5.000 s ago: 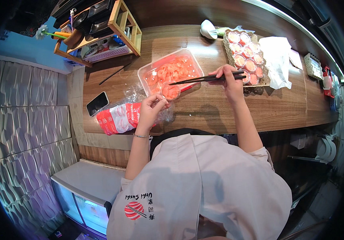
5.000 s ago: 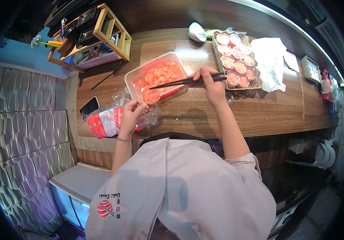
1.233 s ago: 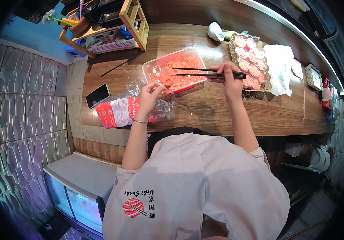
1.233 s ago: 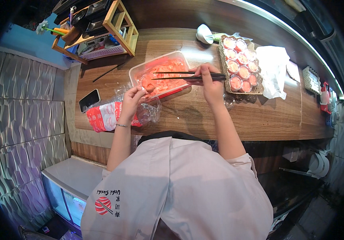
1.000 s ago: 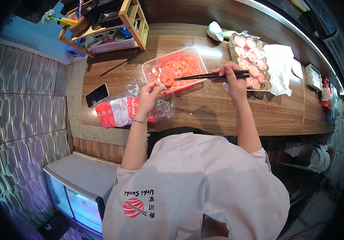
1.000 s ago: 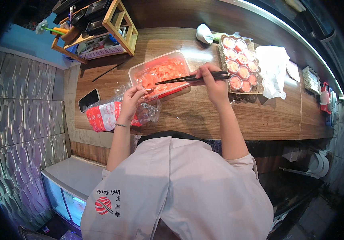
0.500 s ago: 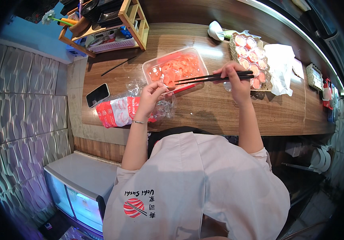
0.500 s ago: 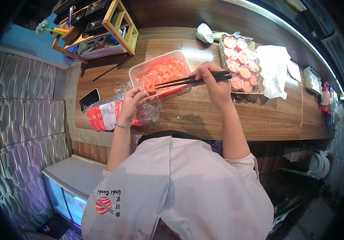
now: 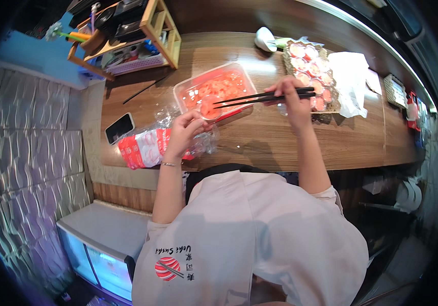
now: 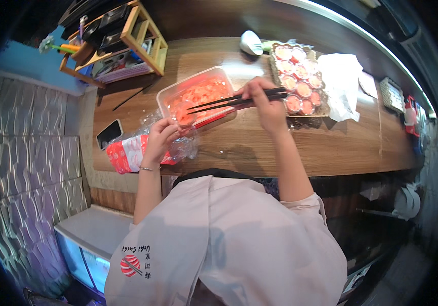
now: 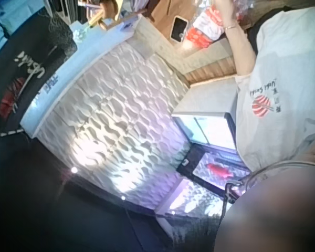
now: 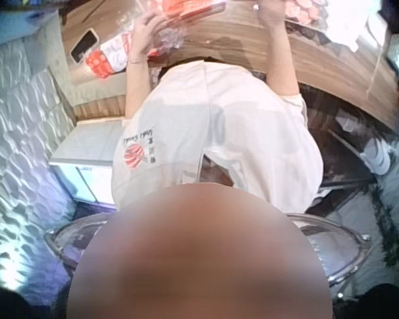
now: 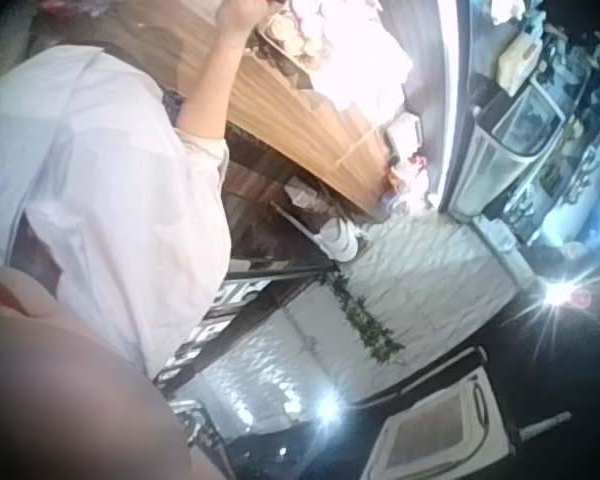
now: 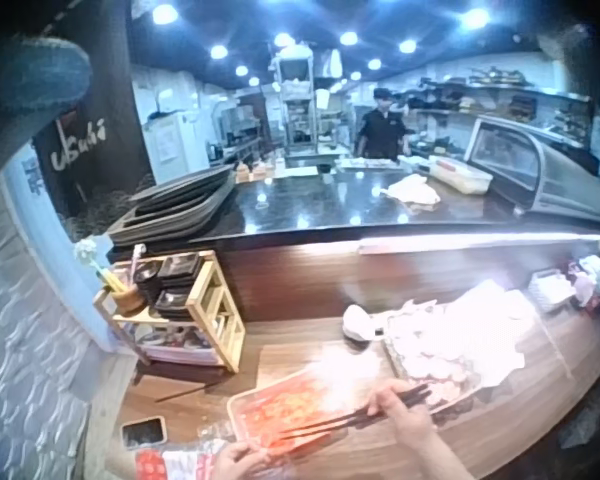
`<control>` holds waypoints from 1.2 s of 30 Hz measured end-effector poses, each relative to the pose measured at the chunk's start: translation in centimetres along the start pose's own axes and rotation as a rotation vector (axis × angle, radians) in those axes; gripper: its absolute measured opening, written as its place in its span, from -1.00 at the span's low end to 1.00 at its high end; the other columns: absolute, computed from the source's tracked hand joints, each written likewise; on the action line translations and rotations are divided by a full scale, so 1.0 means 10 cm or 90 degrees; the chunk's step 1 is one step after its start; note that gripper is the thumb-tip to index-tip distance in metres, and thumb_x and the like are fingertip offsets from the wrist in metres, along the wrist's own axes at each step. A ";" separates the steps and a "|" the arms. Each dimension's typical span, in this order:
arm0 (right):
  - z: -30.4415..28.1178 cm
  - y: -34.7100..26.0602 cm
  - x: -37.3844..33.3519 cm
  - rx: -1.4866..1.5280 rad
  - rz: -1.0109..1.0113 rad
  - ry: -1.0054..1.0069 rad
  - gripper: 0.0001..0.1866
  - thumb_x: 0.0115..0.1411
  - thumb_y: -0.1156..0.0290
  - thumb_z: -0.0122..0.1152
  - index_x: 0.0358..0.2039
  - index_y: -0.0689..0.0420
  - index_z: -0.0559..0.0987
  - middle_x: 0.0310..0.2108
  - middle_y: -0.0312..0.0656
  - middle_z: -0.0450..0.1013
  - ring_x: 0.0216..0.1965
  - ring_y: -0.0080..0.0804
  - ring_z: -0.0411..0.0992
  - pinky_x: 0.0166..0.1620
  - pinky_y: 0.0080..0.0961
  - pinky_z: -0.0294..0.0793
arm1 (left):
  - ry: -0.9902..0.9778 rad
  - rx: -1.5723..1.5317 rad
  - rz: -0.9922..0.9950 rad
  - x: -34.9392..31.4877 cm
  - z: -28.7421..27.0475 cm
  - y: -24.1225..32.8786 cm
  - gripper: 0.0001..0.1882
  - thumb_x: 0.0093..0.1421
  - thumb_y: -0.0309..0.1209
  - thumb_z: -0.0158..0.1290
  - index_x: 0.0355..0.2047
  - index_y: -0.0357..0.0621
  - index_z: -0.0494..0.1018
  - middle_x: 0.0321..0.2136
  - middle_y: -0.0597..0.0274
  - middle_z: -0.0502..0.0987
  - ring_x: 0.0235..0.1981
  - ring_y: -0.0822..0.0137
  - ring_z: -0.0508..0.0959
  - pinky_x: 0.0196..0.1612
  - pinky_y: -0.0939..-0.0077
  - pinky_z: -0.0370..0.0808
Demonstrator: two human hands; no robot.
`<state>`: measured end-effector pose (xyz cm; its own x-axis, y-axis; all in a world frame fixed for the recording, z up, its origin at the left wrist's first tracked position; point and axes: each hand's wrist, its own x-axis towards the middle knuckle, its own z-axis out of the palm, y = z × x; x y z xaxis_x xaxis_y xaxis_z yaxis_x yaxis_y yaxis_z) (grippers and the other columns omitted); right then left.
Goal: The person uses chopsticks to pick up pieces of pink fish from a plastic container and places them into individual compartments of a tray. They repeat this process for multiple compartments, then close the container and wipe the counter.
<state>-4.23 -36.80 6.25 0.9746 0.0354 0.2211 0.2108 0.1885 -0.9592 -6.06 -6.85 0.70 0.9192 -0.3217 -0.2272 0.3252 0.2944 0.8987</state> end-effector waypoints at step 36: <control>-0.01 0.25 -0.33 -0.059 0.320 0.011 -0.60 0.24 0.00 0.19 -0.39 0.13 0.63 -0.59 -0.31 0.53 -0.61 -0.70 0.26 -0.51 -0.65 0.25 | -0.062 0.013 0.062 0.16 0.65 0.38 -0.49 0.34 -0.24 -0.05 0.19 -0.30 0.27 0.09 -0.04 0.42 0.03 0.26 0.52 -0.02 0.42 0.56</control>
<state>-6.92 -36.56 3.10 0.9583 0.0831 -0.2736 -0.2792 0.0647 -0.9581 -4.78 -12.09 6.14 0.9197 -0.3793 -0.1017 0.2300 0.3105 0.9223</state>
